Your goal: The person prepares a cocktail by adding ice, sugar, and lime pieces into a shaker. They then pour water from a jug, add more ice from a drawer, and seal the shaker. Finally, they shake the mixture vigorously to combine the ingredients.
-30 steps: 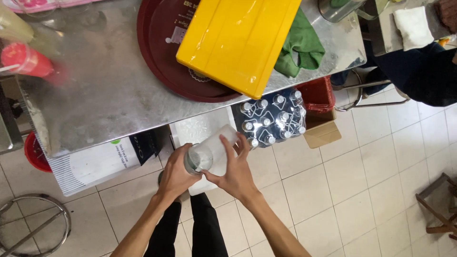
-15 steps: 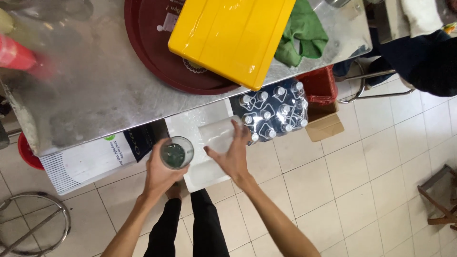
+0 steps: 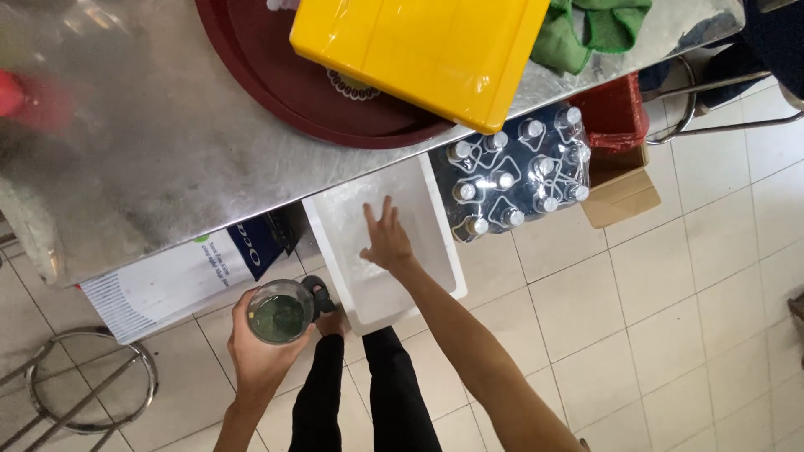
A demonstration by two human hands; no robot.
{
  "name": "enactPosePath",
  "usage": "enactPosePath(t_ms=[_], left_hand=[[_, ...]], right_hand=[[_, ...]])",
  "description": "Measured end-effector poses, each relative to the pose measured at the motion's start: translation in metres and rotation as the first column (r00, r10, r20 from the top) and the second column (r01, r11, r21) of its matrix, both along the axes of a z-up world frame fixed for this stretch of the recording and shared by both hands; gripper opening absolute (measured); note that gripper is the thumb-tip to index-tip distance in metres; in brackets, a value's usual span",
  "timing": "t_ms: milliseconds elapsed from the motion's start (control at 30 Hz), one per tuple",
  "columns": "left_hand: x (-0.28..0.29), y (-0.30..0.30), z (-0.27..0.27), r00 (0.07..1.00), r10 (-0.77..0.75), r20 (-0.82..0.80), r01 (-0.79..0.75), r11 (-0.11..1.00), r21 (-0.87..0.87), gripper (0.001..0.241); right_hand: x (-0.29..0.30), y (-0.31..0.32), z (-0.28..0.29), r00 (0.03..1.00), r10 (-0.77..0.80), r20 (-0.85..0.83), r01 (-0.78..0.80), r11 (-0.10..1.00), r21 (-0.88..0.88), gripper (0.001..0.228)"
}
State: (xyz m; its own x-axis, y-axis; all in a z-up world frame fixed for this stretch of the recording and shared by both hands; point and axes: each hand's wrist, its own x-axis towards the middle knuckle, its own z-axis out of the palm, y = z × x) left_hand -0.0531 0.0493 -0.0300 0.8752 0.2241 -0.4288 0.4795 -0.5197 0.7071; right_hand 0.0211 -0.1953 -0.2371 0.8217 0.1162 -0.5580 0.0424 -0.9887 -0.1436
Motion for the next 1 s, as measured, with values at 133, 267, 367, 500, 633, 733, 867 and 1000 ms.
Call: enactPosePath(t_ms=[133, 267, 367, 500, 633, 733, 867, 1000], left_hand=[[0.001, -0.017, 0.018, 0.984, 0.089, -0.154, -0.107, 0.988, -0.108, 0.102], [-0.003, -0.024, 0.015, 0.994, 0.061, -0.088, -0.071, 0.990, -0.123, 0.104], [-0.001, -0.029, 0.010, 0.999, 0.015, 0.032, -0.010, 0.989, -0.146, 0.102], [0.010, -0.037, 0.010, 0.994, -0.047, 0.099, 0.064, 0.982, -0.176, 0.102], [0.026, -0.043, 0.017, 0.981, -0.068, 0.184, 0.106, 0.973, -0.205, 0.101], [0.033, -0.043, 0.018, 0.964, -0.096, 0.248, 0.147, 0.969, -0.197, 0.098], [0.029, -0.038, 0.014, 0.978, -0.074, 0.194, 0.102, 0.985, -0.142, 0.100], [0.025, -0.031, 0.010, 0.989, -0.040, 0.142, 0.059, 0.990, -0.127, 0.100]], right_hand=[[-0.016, -0.001, 0.034, 0.997, 0.032, -0.068, -0.021, 0.988, 0.153, 0.110], [-0.005, -0.014, 0.100, 0.806, -0.503, -0.311, 0.587, 0.747, 0.313, 0.098], [0.006, -0.023, 0.161, 0.593, -0.656, -0.467, 0.804, 0.447, 0.393, 0.091], [0.008, -0.035, 0.231, 0.468, -0.605, -0.645, 0.880, 0.255, 0.400, 0.089], [-0.002, -0.037, 0.208, 0.485, -0.688, -0.540, 0.862, 0.273, 0.426, 0.096], [-0.014, -0.027, 0.150, 0.695, -0.628, -0.350, 0.719, 0.609, 0.335, 0.111], [-0.029, -0.008, 0.048, 0.849, -0.509, -0.145, 0.529, 0.822, 0.212, 0.110], [-0.044, 0.014, -0.002, 0.953, -0.292, -0.076, 0.292, 0.956, -0.008, 0.111]])
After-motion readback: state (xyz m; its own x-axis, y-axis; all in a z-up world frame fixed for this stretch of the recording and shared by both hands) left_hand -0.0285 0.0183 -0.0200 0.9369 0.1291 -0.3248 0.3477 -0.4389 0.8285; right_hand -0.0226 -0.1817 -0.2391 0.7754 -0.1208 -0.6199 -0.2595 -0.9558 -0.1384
